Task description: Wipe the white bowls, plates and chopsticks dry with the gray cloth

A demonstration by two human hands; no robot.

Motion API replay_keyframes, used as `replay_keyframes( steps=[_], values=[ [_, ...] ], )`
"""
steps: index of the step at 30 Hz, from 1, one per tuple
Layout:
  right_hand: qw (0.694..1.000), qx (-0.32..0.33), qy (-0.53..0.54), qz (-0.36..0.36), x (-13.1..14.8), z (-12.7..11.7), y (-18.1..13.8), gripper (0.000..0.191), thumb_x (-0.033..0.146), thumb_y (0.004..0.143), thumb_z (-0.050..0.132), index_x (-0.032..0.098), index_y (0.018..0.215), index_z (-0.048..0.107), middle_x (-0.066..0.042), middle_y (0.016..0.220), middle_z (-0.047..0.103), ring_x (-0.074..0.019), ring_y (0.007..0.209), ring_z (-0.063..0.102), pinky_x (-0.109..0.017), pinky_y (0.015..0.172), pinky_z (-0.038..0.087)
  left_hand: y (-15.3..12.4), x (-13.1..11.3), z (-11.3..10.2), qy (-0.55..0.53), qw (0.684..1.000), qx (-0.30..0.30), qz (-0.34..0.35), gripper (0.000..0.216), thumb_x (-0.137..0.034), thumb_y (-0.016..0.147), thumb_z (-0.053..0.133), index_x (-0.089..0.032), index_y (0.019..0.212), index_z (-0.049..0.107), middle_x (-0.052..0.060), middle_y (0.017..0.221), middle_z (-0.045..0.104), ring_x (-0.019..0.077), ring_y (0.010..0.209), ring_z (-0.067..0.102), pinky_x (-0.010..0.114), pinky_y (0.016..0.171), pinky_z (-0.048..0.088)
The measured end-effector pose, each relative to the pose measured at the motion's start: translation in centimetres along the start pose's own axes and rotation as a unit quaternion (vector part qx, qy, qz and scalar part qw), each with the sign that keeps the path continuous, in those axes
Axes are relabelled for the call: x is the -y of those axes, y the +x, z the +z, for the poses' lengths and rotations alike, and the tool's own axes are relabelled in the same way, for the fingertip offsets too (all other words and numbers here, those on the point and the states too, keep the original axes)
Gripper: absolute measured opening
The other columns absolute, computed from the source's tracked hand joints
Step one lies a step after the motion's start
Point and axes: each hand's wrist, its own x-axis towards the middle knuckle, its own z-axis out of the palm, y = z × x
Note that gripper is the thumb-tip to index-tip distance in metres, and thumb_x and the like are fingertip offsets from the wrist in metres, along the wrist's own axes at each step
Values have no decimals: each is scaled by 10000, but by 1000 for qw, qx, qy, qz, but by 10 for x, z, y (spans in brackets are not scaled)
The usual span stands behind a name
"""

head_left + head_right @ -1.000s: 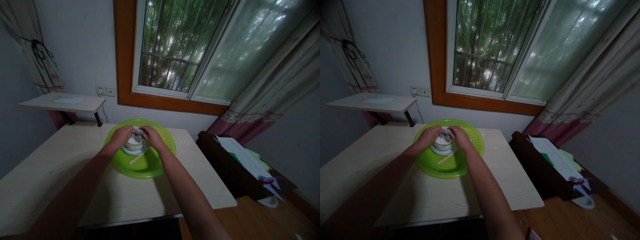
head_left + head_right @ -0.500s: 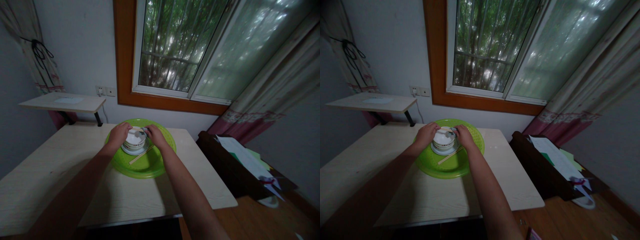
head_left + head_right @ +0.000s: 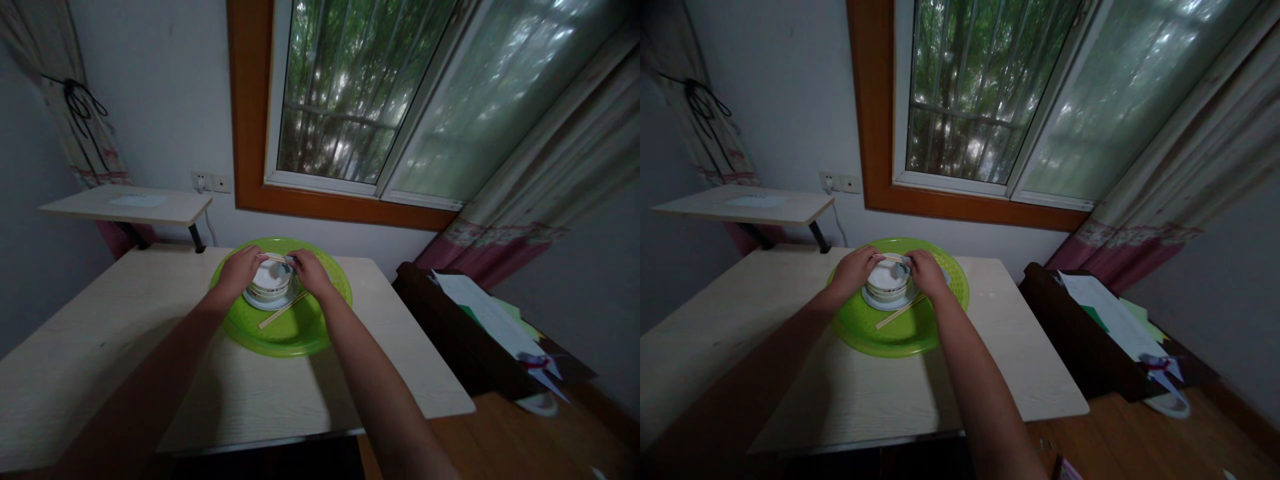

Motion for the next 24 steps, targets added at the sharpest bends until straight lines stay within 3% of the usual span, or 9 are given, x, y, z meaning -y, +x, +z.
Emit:
replay_keyframes(
  steps=[15,24],
  values=[
    [997,-26,65,18,-1,0,-1,150,189,926,571,198,1014,692,-62,1014,700,-200,968,604,-324,896,455,1,-2,-6,-107,991,11,-75,220,-393,852,601,-191,843,688,41,784,720,189,742,633,277,639,425],
    [998,-27,63,1,0,-3,-1,150,185,925,574,189,1015,693,-69,1007,704,-200,959,612,-327,892,462,2,3,-3,-158,983,29,-93,232,-411,831,606,-192,812,678,21,688,714,177,663,647,266,616,439]
  ],
)
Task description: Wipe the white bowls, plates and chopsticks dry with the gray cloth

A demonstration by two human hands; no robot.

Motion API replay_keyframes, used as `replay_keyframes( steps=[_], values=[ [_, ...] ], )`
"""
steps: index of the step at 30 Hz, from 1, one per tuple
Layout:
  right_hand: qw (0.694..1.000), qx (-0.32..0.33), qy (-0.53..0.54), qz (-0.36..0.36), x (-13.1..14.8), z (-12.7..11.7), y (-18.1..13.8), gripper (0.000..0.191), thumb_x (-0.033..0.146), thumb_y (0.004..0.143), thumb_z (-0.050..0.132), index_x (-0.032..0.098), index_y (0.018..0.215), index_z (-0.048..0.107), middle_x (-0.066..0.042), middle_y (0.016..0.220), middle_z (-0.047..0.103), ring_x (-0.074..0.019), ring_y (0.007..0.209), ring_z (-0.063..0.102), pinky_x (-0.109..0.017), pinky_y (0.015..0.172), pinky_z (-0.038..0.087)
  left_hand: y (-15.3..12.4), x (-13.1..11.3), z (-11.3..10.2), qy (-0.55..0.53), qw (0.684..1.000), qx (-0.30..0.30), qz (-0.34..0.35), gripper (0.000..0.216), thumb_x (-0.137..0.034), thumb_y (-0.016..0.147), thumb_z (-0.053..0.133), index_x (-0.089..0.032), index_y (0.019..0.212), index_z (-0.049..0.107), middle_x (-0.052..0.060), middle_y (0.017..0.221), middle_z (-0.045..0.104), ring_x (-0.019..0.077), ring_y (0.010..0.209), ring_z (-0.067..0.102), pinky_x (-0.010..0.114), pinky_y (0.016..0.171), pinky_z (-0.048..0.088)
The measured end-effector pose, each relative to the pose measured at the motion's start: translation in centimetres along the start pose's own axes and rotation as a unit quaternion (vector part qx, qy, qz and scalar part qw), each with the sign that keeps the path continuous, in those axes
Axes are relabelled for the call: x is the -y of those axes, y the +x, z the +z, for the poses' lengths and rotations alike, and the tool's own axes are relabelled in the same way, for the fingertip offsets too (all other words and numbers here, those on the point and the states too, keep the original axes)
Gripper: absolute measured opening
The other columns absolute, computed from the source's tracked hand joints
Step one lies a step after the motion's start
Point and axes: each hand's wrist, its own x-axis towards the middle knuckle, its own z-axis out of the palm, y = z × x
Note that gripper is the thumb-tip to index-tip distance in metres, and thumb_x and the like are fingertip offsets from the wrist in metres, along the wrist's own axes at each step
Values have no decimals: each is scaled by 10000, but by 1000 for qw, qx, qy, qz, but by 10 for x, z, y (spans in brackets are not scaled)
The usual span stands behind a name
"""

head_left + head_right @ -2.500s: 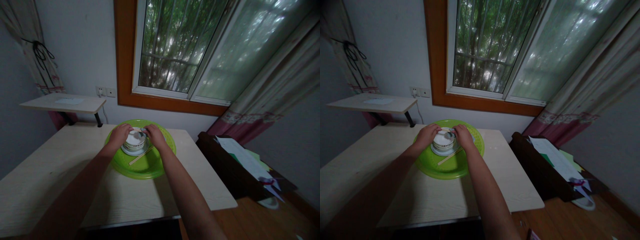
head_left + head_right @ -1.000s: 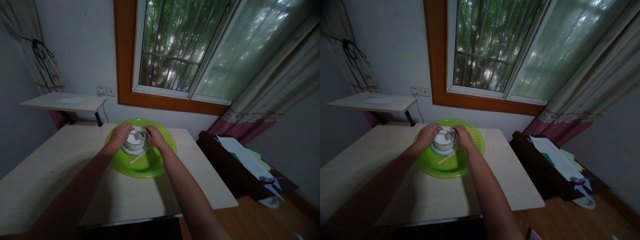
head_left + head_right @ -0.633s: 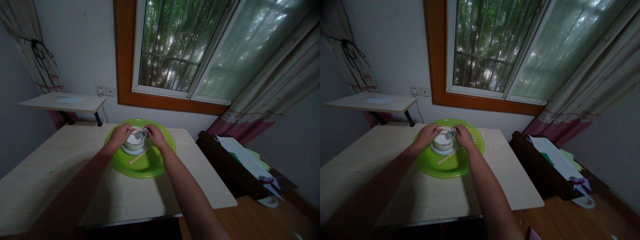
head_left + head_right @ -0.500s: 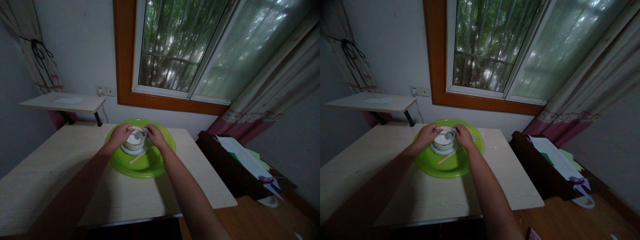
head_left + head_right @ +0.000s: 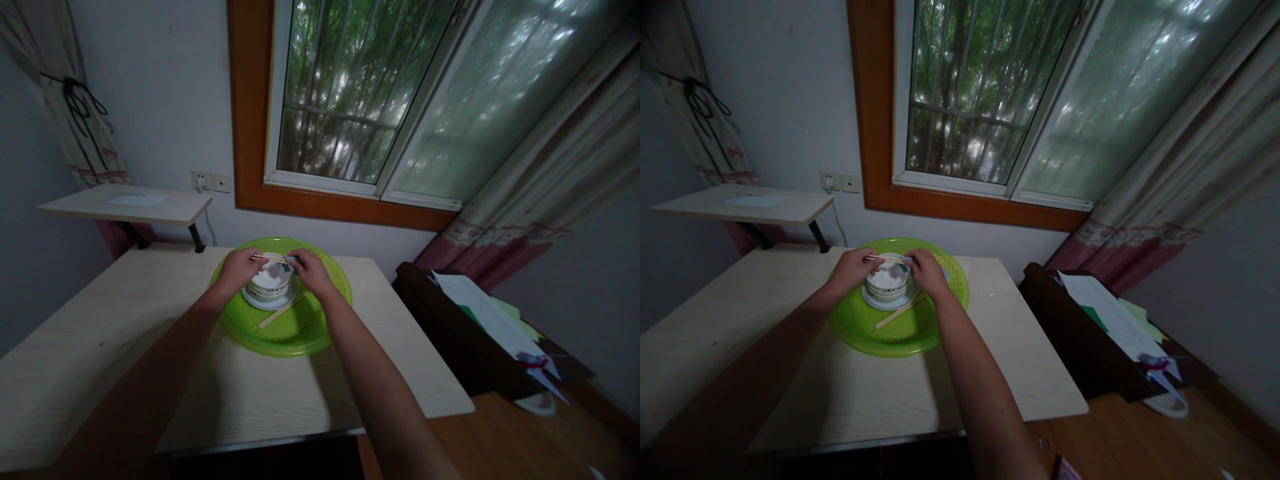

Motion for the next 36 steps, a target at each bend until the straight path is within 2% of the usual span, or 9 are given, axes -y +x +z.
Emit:
replay_keyframes(
  steps=[5,11,15,22,26,30,36],
  values=[
    [1000,2,-9,-7,6,-3,0,155,214,936,582,198,1032,702,-69,1018,715,-199,958,617,-333,898,460,-1,-2,-1,-32,999,12,-7,231,-404,827,601,-191,788,682,18,685,717,169,627,651,262,612,451],
    [997,32,-34,-55,19,1,-1,177,271,946,600,204,1084,688,-70,1049,712,-203,999,610,-330,920,445,-3,-2,0,17,998,39,55,298,-437,865,567,-192,751,692,32,713,724,172,673,641,269,651,439],
    [995,44,-48,-74,24,4,0,191,281,944,605,194,1100,671,-76,1056,704,-210,1007,602,-329,928,439,-3,0,1,15,996,45,73,289,-423,876,560,-192,796,715,31,728,729,173,696,646,265,659,438],
    [994,31,-93,-51,18,3,3,180,223,961,552,194,1112,646,-88,1062,683,-232,1000,571,-345,898,435,-2,-1,1,7,998,29,58,292,-391,900,513,-196,809,710,30,752,734,170,689,648,269,667,442],
    [994,5,-112,-11,8,-2,2,184,181,953,543,190,1110,640,-97,1077,684,-238,990,564,-345,869,436,0,2,0,-23,1000,-2,21,276,-397,892,515,-195,845,697,23,735,729,167,670,656,266,664,457],
    [992,-8,-122,31,-4,-8,0,154,195,944,567,177,1073,649,-102,1041,691,-234,968,571,-343,860,433,2,6,-2,-27,999,-35,20,278,-405,890,517,-192,824,682,22,722,720,165,670,658,267,686,461],
    [994,4,-110,-3,-4,-7,0,165,206,944,570,169,1084,649,-97,1057,691,-226,983,578,-339,890,438,2,6,-1,-31,999,-15,24,268,-381,890,518,-183,812,680,20,695,708,168,654,647,270,679,458]
  ],
)
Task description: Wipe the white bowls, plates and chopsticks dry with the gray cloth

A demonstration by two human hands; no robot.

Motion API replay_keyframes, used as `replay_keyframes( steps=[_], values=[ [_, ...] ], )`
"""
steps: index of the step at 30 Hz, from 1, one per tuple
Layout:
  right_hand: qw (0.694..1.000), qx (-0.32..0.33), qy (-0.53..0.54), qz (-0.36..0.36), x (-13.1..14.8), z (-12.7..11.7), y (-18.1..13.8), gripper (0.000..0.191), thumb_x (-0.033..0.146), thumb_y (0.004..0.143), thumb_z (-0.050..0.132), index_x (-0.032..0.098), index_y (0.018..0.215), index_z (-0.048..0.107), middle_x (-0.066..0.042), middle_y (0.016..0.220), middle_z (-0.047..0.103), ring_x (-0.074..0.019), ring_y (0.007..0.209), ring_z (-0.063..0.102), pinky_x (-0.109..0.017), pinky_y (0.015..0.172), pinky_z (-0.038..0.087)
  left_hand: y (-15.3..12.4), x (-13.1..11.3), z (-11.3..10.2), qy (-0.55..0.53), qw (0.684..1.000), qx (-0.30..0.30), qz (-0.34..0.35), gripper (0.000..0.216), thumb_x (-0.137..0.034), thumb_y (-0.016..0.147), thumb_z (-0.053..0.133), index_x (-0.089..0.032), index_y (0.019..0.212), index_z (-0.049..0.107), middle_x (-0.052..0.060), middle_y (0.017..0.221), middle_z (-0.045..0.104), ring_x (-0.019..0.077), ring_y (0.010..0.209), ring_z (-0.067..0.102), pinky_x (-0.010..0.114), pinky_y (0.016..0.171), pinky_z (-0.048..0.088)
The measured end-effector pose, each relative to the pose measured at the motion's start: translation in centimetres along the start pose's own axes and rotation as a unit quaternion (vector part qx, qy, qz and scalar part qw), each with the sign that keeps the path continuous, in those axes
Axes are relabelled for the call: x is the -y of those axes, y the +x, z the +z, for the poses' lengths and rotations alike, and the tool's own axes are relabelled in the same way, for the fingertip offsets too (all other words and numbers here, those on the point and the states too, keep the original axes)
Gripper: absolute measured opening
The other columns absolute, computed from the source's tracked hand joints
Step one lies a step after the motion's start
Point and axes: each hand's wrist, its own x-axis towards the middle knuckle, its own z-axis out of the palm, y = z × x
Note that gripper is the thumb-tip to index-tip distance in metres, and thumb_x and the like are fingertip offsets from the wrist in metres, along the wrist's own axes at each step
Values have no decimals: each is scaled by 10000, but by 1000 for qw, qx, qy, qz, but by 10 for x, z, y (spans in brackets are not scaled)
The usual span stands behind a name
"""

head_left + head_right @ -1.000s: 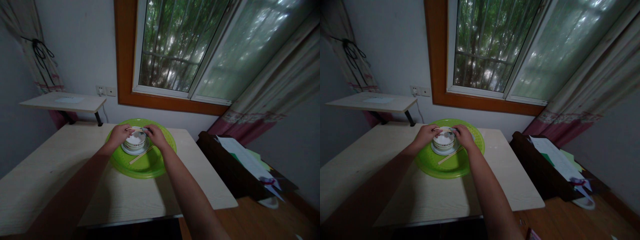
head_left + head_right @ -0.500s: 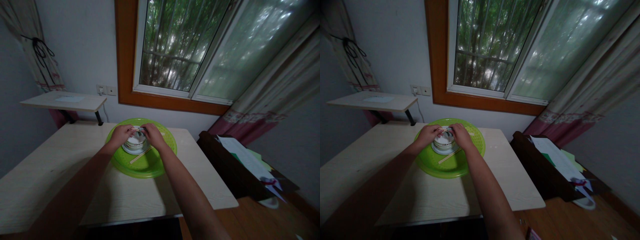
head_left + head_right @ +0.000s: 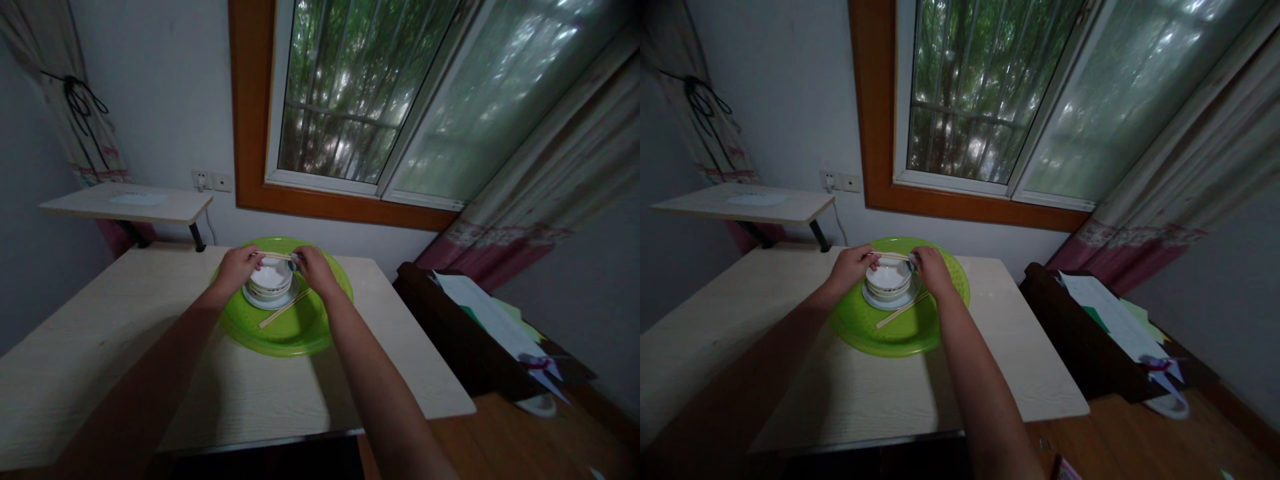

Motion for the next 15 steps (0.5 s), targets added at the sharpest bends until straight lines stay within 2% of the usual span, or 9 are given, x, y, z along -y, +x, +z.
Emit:
replay_keyframes(
  steps=[8,11,15],
  values=[
    [996,53,21,-71,27,6,-1,277,246,953,566,181,1218,609,-109,1161,672,-226,1065,580,-345,950,444,0,-2,4,47,993,80,71,275,-369,897,523,-201,767,698,29,744,728,180,738,647,270,690,436],
    [997,50,25,-60,26,7,0,282,236,950,563,179,1222,609,-112,1158,670,-225,1065,583,-345,944,449,0,-1,4,38,994,67,75,277,-360,899,517,-192,778,701,35,771,732,178,742,648,271,700,444],
    [1000,27,14,-4,10,7,3,259,188,934,561,185,1186,619,-96,1121,680,-216,1029,594,-342,920,457,1,0,1,-1,1000,8,26,255,-355,892,518,-184,819,693,25,729,718,171,687,651,271,684,458]
  ],
)
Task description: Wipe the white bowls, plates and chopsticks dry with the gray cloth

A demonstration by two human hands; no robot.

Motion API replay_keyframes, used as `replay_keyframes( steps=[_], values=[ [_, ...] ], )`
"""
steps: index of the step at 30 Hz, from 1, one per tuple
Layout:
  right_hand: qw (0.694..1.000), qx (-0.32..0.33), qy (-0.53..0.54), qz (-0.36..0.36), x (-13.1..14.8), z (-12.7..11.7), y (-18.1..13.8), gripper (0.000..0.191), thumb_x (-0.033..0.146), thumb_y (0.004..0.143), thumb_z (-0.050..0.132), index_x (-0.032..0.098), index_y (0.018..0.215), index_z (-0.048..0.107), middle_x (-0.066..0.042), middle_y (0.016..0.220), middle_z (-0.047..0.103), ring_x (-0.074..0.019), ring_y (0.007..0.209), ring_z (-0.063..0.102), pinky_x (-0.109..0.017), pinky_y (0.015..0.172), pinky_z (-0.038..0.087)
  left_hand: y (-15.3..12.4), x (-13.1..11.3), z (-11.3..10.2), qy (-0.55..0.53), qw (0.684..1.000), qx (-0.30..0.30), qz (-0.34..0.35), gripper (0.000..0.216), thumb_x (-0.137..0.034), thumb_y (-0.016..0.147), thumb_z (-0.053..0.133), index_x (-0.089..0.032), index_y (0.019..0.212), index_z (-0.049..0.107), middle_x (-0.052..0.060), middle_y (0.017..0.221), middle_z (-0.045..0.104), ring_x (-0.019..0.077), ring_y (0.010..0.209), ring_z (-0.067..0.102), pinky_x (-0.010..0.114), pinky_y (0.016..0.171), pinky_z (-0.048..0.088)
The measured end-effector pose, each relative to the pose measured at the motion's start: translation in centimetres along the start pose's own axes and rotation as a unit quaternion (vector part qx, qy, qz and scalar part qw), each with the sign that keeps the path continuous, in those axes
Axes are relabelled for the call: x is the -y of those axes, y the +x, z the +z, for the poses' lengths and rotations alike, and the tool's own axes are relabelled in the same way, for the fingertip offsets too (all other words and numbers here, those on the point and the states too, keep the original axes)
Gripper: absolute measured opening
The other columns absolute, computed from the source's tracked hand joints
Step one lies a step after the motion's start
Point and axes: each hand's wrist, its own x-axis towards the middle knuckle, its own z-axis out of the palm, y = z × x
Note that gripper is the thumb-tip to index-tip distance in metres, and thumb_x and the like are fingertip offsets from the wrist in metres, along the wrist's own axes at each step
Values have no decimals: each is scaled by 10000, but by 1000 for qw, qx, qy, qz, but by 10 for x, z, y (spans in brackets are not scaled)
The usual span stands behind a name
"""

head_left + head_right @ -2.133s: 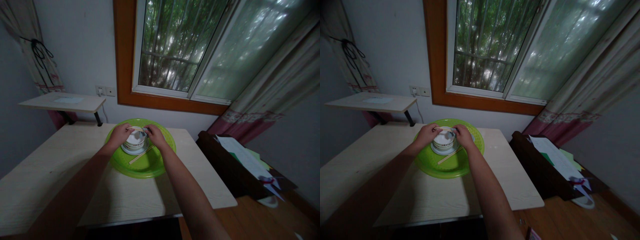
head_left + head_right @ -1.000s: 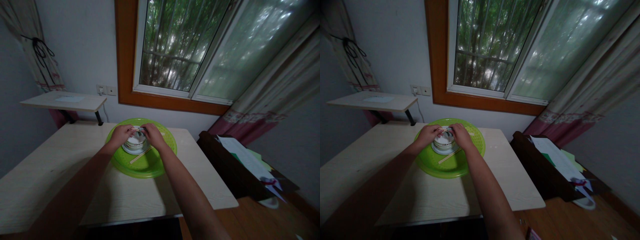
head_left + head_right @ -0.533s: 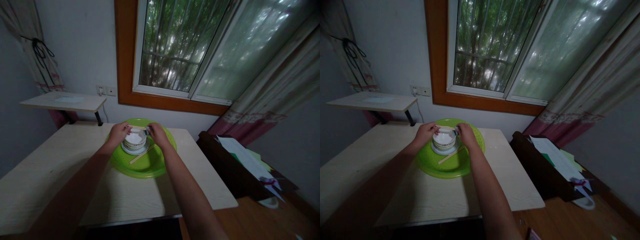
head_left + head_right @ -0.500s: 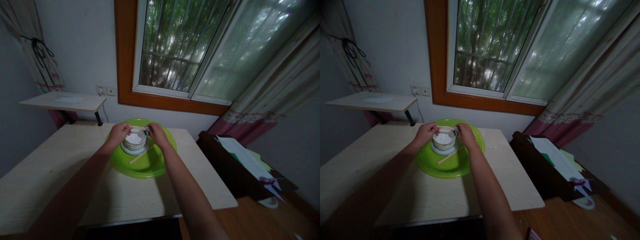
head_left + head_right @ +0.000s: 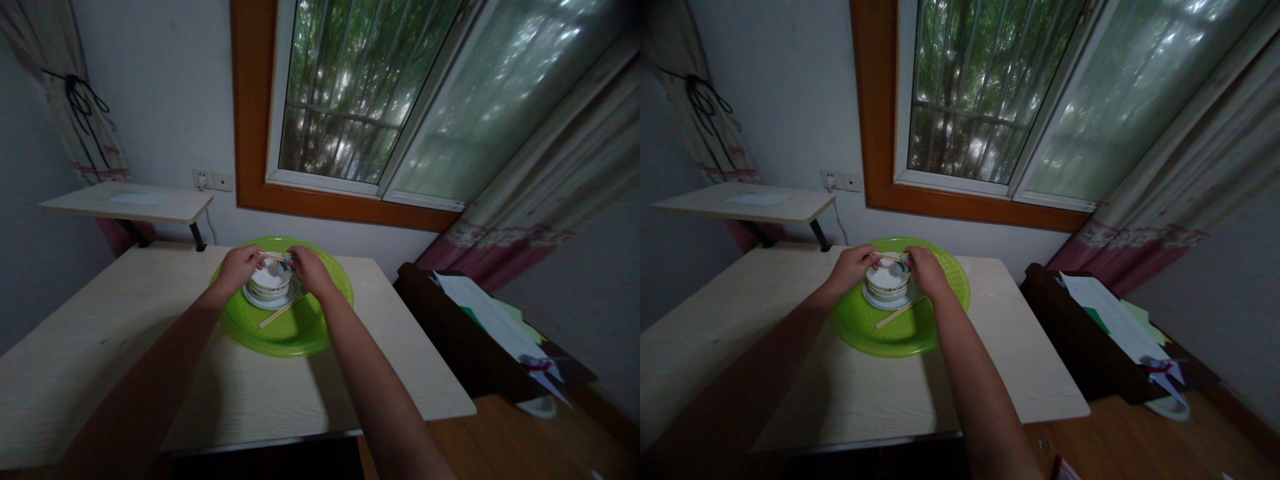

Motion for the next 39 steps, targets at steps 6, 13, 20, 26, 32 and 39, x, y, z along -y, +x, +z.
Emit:
replay_keyframes(
  steps=[6,13,20,26,32,39],
  values=[
    [998,5,19,65,-21,-3,-2,128,181,906,600,180,1021,657,-66,986,700,-189,895,603,-315,843,461,2,4,-1,-18,999,-29,-38,237,-361,879,522,-190,802,667,24,716,715,176,692,664,278,701,481],
    [1000,8,13,21,-20,-1,-3,136,175,921,574,178,1023,663,-68,1022,693,-190,939,585,-313,874,439,7,12,1,65,998,-19,7,214,-367,855,602,-194,862,728,60,901,754,216,839,670,332,780,475],
    [998,19,-56,-3,-11,-4,-2,161,162,929,571,180,1056,668,-80,1037,688,-217,980,559,-319,875,420,4,7,3,190,975,24,114,270,-361,926,548,-204,940,767,73,968,763,238,960,621,396,929,419],
    [996,25,-79,-36,4,-5,-1,178,202,941,588,179,1099,666,-92,1064,680,-229,1005,546,-328,884,419,2,10,7,198,973,41,109,294,-362,942,514,-214,958,768,73,1007,762,229,943,648,354,870,460],
    [992,60,-58,-93,16,1,0,210,264,956,589,204,1142,664,-74,1058,686,-222,1004,561,-327,896,420,3,12,12,125,980,117,102,299,-352,933,502,-223,991,766,68,991,764,208,905,673,313,837,478],
    [998,19,-63,-5,9,-1,1,203,215,942,590,217,1126,674,-72,1091,697,-230,1023,571,-342,903,413,6,18,9,169,982,35,77,280,-334,922,513,-226,977,765,74,1049,758,245,991,636,364,912,448]
  ],
)
